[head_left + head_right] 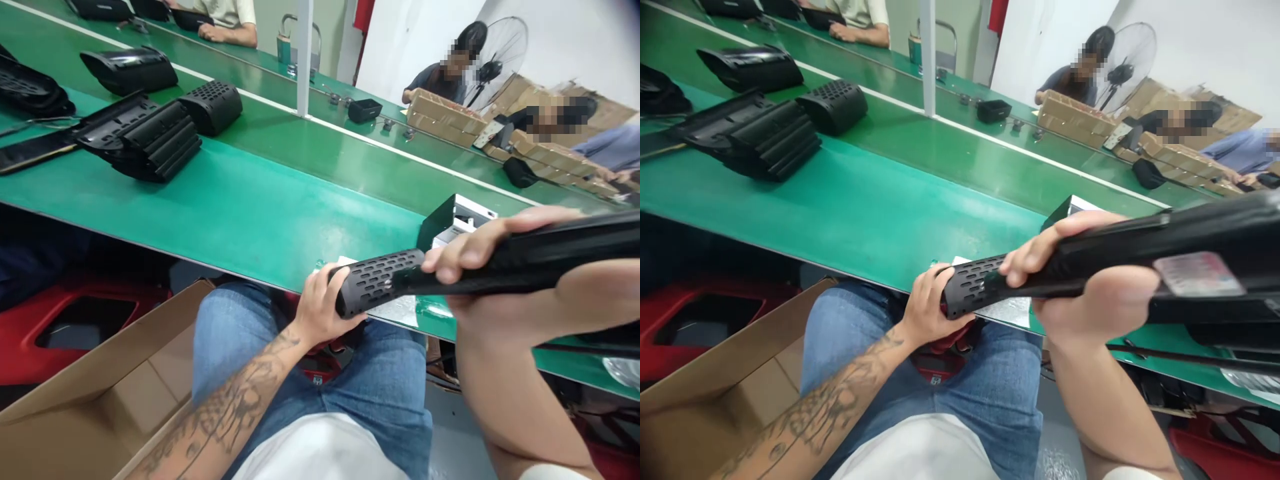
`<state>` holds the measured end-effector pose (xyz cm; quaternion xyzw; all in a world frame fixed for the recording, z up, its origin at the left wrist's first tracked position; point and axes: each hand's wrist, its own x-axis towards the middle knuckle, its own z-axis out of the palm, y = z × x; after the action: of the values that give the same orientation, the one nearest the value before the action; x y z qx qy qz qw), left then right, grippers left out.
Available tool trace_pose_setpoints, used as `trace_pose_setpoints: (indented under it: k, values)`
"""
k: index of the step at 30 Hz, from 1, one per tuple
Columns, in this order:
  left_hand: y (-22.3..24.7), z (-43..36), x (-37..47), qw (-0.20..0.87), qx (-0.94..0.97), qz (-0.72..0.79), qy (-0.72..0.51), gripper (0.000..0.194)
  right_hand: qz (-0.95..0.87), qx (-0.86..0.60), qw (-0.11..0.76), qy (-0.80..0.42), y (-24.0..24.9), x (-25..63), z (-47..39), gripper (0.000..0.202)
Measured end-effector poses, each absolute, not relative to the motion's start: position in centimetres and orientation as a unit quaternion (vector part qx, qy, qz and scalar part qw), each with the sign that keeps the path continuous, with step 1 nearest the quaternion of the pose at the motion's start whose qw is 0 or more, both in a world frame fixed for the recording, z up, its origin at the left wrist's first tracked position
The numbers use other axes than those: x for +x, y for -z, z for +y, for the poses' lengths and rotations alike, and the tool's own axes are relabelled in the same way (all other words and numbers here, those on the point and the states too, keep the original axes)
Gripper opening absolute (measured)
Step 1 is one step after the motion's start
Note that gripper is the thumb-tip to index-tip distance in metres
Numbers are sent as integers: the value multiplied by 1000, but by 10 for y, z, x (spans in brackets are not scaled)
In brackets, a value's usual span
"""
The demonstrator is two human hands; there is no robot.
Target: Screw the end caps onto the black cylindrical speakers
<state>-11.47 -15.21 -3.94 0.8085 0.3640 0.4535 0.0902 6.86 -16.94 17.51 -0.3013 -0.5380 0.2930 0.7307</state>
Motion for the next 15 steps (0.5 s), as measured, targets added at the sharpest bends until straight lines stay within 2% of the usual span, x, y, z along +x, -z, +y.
trace_pose_setpoints:
  k: [3, 5, 8, 13, 15]
  values:
    - [51, -205, -105, 76, 776, 414, -469, 109, -485, -368, 778, -156, -182, 121, -156, 33]
    - [59, -240, -98, 91, 773, 402, -482, 101, -465, -433, 770, -59, -174, 161, -144, 23]
    - [62, -271, -86, 105, 820, 328, -457, 81, -472, -450, 758, -17, -151, 211, -129, 25]
    - [18, -232, -63, 56, 921, 65, -380, 44, -478, -442, 759, -23, -118, 241, -125, 45]
    - [-14, -193, -56, 28, 930, 58, -361, 51, -475, -444, 759, -30, -115, 239, -129, 48]
